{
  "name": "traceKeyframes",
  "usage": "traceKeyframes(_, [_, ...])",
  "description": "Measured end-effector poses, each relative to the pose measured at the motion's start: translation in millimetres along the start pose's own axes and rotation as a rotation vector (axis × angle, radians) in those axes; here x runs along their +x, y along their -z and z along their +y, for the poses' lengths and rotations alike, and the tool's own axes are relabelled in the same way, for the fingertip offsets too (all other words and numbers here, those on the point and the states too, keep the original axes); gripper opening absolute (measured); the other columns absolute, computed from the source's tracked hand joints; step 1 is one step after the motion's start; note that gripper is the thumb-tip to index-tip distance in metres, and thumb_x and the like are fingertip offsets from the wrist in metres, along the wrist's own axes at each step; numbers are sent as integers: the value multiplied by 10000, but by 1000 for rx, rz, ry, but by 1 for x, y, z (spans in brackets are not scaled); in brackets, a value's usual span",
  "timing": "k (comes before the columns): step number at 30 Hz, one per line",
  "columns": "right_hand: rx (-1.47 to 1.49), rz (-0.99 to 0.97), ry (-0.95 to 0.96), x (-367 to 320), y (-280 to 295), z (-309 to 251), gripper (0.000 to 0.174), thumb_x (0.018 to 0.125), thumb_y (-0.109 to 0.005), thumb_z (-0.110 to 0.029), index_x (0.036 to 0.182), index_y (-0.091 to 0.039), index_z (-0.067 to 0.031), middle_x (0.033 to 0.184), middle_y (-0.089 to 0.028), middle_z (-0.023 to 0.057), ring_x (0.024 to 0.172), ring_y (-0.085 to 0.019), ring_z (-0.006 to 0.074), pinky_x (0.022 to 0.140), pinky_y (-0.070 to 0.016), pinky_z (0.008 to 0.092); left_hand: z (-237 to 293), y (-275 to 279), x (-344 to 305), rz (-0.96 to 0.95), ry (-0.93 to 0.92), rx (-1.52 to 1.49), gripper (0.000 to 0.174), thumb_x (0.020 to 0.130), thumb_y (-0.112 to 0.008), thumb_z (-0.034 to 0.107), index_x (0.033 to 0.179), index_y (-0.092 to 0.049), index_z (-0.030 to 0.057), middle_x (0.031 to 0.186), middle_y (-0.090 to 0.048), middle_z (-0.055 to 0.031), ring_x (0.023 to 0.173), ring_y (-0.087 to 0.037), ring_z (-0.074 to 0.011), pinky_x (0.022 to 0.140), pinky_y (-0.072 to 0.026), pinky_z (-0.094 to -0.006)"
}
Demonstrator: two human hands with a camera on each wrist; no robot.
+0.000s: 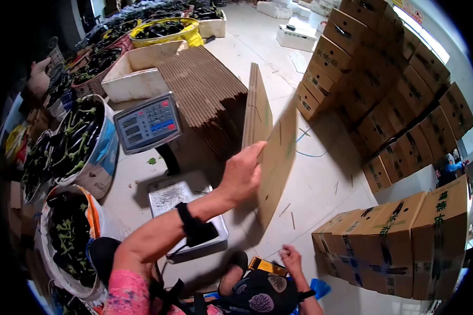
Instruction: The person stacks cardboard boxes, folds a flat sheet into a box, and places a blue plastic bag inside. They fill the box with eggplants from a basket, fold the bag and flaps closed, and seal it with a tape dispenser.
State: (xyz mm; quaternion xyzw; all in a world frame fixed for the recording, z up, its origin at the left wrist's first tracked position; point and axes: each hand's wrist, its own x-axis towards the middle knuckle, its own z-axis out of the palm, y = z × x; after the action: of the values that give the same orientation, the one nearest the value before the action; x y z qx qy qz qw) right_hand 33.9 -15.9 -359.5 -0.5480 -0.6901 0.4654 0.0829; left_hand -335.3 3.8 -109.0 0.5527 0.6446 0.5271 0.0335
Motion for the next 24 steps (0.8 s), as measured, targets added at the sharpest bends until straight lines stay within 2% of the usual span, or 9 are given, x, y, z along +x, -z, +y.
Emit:
traceKeyframes(4, [-162, 371, 499, 12, 60, -132, 665, 776, -745, -166, 1340, -463, 47, 1375, -466, 282, 1248, -464, 420, 1047, -381, 451, 7, 89, -10, -112, 182, -154, 237, 832, -546, -50, 1043, -650, -16, 927, -699, -71, 866, -638, -102, 790, -525, -265])
traceKeyframes(7, [-444, 518, 854, -15, 103, -263, 915, 691, -823, -240, 1439, -358, 10, 1507, -296, 276, 1328, -359, 444, 1085, -304, 503, 14, 152, -11, -263, 219, -360, 139, 869, -594, -50, 987, -654, -7, 943, -682, -38, 903, -621, -93, 818, -511, -243])
traceKeyframes(11, [-761, 171, 858, -50, 105, -336, 875, 660, -832, -251, 1394, -423, -8, 1265, -544, 199, 1158, -495, 338, 954, -390, 458, 33, 216, -21, -344, 226, -470, 157, 857, -607, -64, 989, -654, 7, 993, -677, -31, 930, -621, -95, 875, -495, -242])
traceKeyframes(13, [-820, 173, 924, -43, 94, -340, 293, 733, -744, -159, 979, -611, -69, 798, -618, 105, 813, -612, 294, 693, -476, 408, 20, 242, -27, -344, 214, -434, 169, 849, -607, -65, 996, -643, 9, 990, -665, -17, 955, -615, -94, 880, -492, -248])
traceKeyframes(15, [-739, 80, 1035, -61, 78, -364, 152, 747, -684, -117, 828, -565, -66, 722, -596, 111, 730, -612, 322, 622, -481, 418, -2, 262, -28, -317, 154, -371, 182, 856, -603, -51, 1022, -632, 17, 983, -658, -9, 971, -610, -92, 881, -489, -250])
traceKeyframes(17, [-558, -275, 991, -85, 48, -400, 129, 764, -625, -97, 830, -522, -56, 749, -587, 154, 745, -596, 387, 658, -493, 456, -26, 279, -30, -32, 208, -214, 352, 917, -633, 138, 1249, -549, 58, 1171, -614, -69, 1070, -582, -145, 908, -472, -277])
traceKeyframes(21, [-471, -237, 1113, -114, -19, -416, 198, 836, -665, -133, 808, -499, -28, 709, -548, 177, 646, -555, 404, 563, -443, 440, -67, 268, -47, 153, 346, 47, 875, 836, -718, 427, 1488, -279, 42, 1434, -440, -251, 1280, -476, -322, 1068, -373, -390])
traceKeyframes(22, [-474, -254, 1111, -120, -29, -416, 216, 849, -667, -145, 801, -496, -21, 706, -540, 194, 641, -547, 410, 556, -432, 452, -55, 268, -51, 164, 387, 28, 1095, 754, -769, 469, 1469, -178, -113, 1466, -337, -342, 1398, -338, -386, 1155, -272, -395])
traceKeyframes(24, [-470, -228, 1088, -129, -47, -418, 263, 870, -667, -209, 824, -501, -10, 725, -550, 196, 647, -564, 396, 572, -449, 450, -69, 258, -67, 253, 429, 83, 1138, 724, -777, 500, 1464, -178, -123, 1458, -347, -340, 1382, -354, -404, 1145, -291, -406])
